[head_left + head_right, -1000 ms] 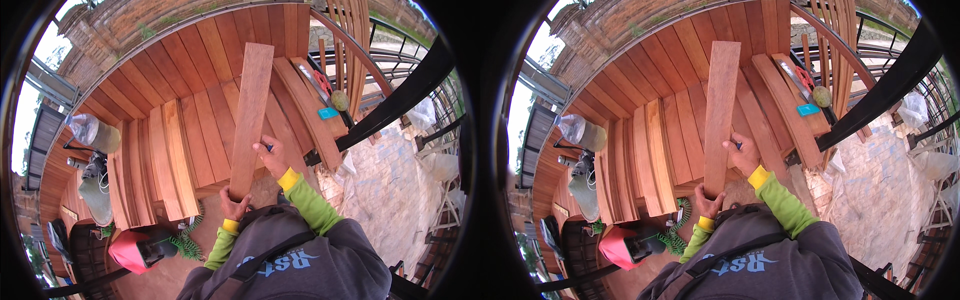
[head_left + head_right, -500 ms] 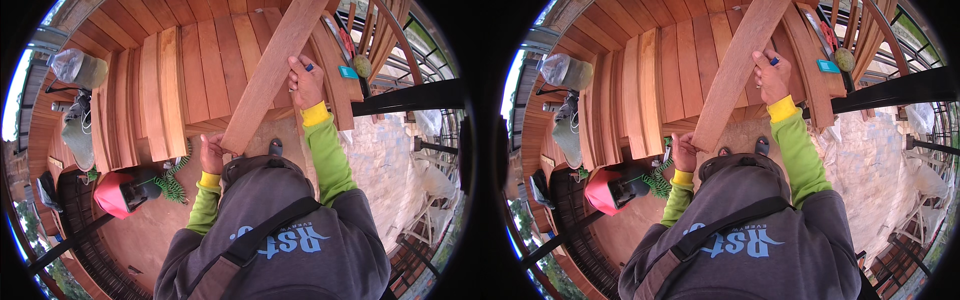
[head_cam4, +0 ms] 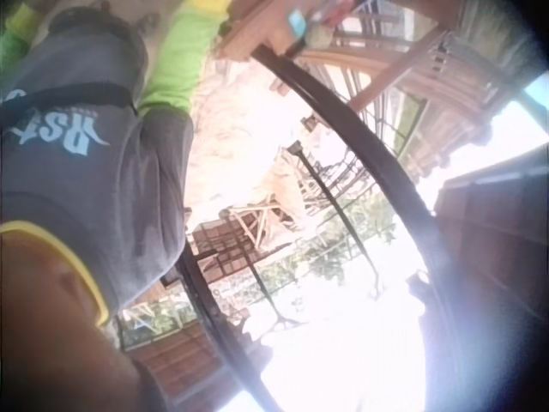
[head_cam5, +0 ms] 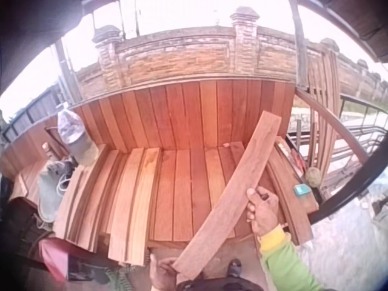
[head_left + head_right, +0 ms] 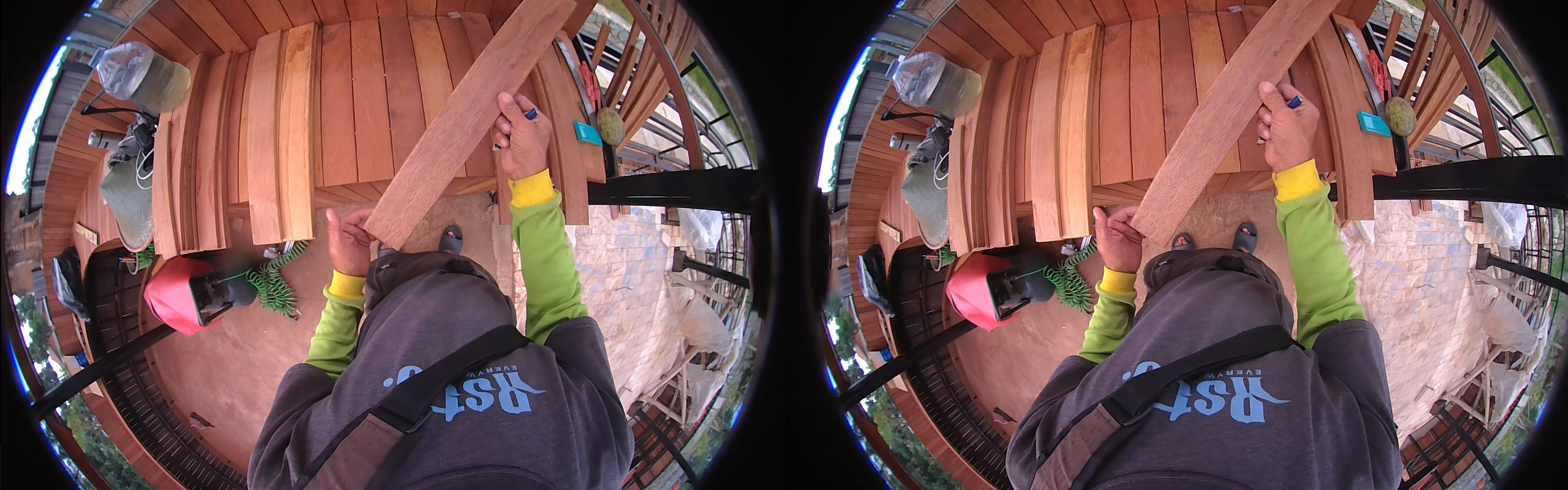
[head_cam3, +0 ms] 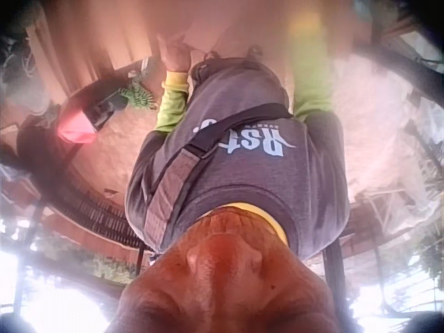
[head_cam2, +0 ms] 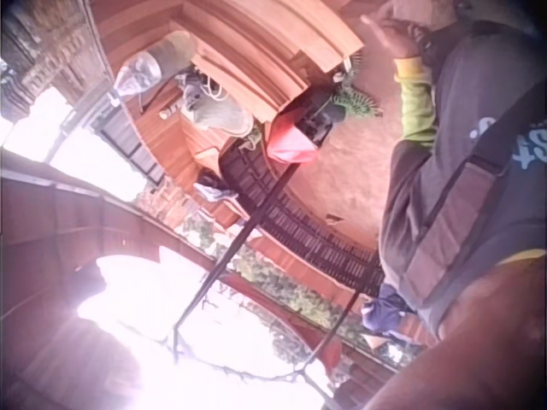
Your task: The person installs wooden planks onto a curved wooden wall. They pick up planks, align them with existing ones, and use a metal square and a blue marker to mark positions on the wood.
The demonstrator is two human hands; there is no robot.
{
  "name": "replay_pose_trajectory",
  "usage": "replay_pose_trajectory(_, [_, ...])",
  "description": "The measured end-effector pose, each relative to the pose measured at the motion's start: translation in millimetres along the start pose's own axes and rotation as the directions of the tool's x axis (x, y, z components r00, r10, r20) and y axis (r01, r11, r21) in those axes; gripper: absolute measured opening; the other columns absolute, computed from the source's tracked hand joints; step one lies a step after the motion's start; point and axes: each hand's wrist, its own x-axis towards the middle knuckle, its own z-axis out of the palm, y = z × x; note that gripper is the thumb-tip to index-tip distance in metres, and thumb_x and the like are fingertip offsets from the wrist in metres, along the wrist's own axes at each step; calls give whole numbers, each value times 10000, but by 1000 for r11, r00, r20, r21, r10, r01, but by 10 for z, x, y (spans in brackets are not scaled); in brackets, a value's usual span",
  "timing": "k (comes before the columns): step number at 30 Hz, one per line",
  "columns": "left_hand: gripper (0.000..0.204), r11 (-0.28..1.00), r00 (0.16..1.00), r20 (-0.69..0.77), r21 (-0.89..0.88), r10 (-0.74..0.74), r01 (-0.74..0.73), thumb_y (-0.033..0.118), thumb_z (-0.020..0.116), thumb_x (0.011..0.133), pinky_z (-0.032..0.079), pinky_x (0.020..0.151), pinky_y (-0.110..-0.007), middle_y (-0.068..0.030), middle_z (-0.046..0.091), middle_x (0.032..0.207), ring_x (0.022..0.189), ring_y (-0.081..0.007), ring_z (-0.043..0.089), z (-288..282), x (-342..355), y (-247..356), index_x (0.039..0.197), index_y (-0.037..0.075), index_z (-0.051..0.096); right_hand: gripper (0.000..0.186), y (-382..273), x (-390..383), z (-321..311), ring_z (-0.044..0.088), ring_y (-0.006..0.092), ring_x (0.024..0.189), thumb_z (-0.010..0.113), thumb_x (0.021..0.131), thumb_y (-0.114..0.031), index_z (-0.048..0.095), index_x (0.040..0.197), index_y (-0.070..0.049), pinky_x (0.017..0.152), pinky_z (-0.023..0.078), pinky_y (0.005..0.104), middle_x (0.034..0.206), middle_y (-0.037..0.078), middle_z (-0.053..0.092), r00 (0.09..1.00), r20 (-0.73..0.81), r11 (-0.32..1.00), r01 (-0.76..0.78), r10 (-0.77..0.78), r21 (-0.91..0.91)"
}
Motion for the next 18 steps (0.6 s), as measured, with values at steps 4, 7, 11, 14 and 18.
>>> replay_pose_trajectory(4, [833, 996, 995, -80, 70, 58, -52, 644, 251, 923, 463, 707, -287, -181, 668, 848, 759, -219, 621, 13, 16, -16, 901, -96, 633, 90, -2, -6, 18, 425, 33, 497, 661, 850, -86, 597, 839, -24, 361, 295, 174, 697, -16, 549, 1000, 0, 1000, -13, 13, 4])
replay_pose_trajectory(7, [823, 998, 999, -5, 60, 37, -37, 641, 269, 921, 447, 736, -267, -158, 672, 834, 788, -206, 619, -85, 23, -12, 936, -102, 623, 91, 8, -15, 27, 425, 34, 497, 663, 850, -89, 596, 837, -29, 360, 294, 174, 697, -17, 548, 1000, -2, 1000, -26, 26, 6])
replay_pose_trajectory(11, [798, 1000, 1000, -16, 6, 16, -16, 629, 261, 929, 446, 700, -269, -154, 672, 792, 724, -204, 611, -93, 26, -24, 902, -74, 636, 98, 35, -45, 47, 424, 34, 495, 669, 849, -99, 598, 843, -32, 363, 291, 176, 692, -22, 540, 999, -22, 999, -46, 46, 4])
replay_pose_trajectory(14, [779, 992, 998, -54, 123, 17, -10, 617, 257, 936, 438, 688, -260, -133, 669, 781, 716, -184, 605, 8, 36, 1, 897, -58, 644, 109, 31, -58, -2, 424, 33, 496, 673, 850, -110, 596, 838, -33, 366, 288, 176, 684, -28, 529, 998, -21, 998, -57, 57, 13])
replay_pose_trajectory(18, [584, 878, 999, 41, 479, -2, -18, 466, 362, 974, 424, 737, -240, -89, 665, 836, 771, -129, 584, 172, 93, 119, 908, -49, 631, 114, 64, -127, -7, 414, 25, 493, 674, 852, -123, 598, 836, -40, 369, 286, 175, 693, -35, 530, 999, -7, 998, -50, 49, -31])
